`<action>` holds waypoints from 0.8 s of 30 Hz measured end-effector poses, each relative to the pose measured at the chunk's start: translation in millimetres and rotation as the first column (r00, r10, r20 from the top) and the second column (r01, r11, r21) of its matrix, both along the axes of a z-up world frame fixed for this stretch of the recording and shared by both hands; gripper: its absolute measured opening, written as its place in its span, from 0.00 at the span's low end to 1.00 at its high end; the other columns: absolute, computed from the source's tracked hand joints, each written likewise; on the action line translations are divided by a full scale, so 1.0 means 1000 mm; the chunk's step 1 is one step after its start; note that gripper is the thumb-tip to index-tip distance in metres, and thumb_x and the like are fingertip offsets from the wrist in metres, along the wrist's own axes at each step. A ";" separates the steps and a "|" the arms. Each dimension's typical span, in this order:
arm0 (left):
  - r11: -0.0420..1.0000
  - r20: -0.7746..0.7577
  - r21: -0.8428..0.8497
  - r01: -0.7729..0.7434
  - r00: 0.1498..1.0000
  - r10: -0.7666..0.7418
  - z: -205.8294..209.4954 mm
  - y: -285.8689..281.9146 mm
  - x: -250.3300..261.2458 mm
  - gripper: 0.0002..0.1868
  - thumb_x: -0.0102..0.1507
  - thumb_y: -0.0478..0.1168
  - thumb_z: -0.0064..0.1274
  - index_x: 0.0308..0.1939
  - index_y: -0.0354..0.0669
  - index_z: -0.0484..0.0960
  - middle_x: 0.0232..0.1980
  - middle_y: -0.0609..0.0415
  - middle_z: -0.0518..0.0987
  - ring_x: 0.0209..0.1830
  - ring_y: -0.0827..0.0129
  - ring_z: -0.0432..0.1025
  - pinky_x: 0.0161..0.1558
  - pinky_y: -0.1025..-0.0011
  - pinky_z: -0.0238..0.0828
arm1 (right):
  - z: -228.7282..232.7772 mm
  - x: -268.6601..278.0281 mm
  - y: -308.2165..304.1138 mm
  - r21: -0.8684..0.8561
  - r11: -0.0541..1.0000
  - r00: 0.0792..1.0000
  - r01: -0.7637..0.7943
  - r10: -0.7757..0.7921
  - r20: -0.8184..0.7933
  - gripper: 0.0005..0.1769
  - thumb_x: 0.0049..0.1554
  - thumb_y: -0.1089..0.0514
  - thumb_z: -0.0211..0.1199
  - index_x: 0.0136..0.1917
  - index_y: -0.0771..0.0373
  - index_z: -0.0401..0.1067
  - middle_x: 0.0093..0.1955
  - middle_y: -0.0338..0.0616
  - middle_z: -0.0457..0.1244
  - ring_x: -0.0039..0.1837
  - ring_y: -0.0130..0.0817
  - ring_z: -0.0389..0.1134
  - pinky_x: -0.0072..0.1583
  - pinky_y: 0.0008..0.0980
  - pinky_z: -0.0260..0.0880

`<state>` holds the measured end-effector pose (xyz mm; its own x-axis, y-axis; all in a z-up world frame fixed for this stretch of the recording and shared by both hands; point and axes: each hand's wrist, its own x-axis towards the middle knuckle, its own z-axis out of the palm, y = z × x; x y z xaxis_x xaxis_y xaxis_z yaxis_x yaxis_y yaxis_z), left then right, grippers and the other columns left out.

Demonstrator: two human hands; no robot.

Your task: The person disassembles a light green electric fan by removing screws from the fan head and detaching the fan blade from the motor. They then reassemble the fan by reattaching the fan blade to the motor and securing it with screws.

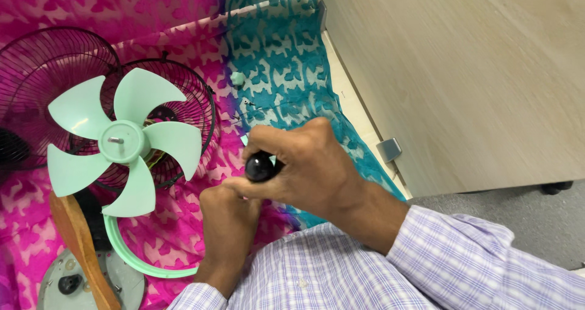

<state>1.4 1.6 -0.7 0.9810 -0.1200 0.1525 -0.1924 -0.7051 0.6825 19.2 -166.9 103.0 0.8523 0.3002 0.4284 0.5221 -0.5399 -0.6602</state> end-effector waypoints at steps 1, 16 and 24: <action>1.000 -0.017 -0.015 0.001 1.000 -0.002 0.000 0.000 -0.001 0.11 0.57 0.32 0.64 0.21 0.29 0.80 0.22 0.38 0.78 0.20 0.48 0.76 0.25 0.56 0.69 | -0.001 -0.003 0.004 -0.007 1.000 1.000 0.014 -0.015 -0.018 0.17 0.50 0.50 0.78 0.42 0.62 0.76 0.30 0.40 0.69 0.31 0.26 0.74 0.31 0.24 0.72; 0.986 0.180 0.010 0.166 0.970 -0.165 0.003 0.004 0.006 0.05 0.59 0.29 0.59 0.29 0.33 0.79 0.28 0.43 0.79 0.26 0.52 0.77 0.28 0.60 0.71 | 0.010 -0.007 0.005 0.137 0.967 0.964 -0.213 0.231 -0.132 0.18 0.58 0.58 0.69 0.62 0.58 0.76 0.52 0.43 0.73 0.50 0.30 0.78 0.47 0.24 0.82; 0.990 0.026 -0.134 0.054 0.998 -0.051 -0.005 0.000 -0.006 0.03 0.58 0.30 0.58 0.30 0.32 0.82 0.27 0.39 0.80 0.22 0.52 0.77 0.25 0.58 0.70 | -0.001 -0.005 0.007 0.108 0.994 0.999 -0.032 0.030 0.028 0.20 0.50 0.50 0.77 0.43 0.62 0.71 0.38 0.41 0.70 0.39 0.27 0.76 0.41 0.24 0.77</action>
